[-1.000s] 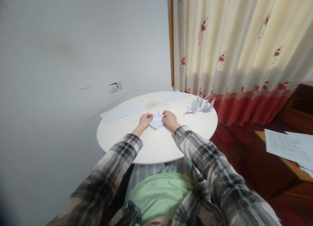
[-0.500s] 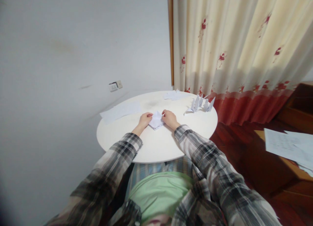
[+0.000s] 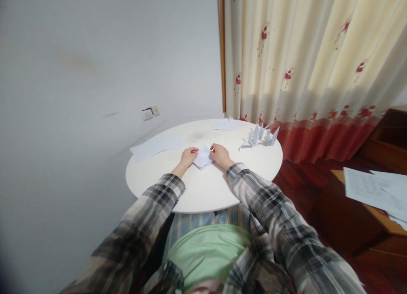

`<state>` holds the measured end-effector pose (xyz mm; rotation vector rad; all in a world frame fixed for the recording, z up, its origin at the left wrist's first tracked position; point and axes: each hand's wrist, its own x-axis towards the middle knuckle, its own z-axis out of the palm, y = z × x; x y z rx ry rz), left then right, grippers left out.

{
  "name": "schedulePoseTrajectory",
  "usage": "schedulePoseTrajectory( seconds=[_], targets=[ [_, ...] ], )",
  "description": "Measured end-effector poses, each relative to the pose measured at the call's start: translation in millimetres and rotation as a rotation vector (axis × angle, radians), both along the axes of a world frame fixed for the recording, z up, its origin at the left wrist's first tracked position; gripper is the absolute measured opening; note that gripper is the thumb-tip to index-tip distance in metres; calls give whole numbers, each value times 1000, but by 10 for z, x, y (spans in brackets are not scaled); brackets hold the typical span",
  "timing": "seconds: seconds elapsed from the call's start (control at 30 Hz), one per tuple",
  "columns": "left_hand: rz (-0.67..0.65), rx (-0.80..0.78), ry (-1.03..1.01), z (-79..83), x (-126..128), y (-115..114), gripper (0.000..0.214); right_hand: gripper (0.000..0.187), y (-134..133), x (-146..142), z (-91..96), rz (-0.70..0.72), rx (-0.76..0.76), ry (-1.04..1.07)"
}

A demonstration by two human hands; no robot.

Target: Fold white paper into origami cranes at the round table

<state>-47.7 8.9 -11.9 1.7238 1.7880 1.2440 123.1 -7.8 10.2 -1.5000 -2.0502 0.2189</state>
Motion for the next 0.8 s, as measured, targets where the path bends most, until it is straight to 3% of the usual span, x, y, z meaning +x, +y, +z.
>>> schedulePoseTrajectory(
  seconds=[0.8],
  targets=[
    [-3,-2,33,-38,-25,63,28,25,10,4,-8,14,0,-2]
  ],
)
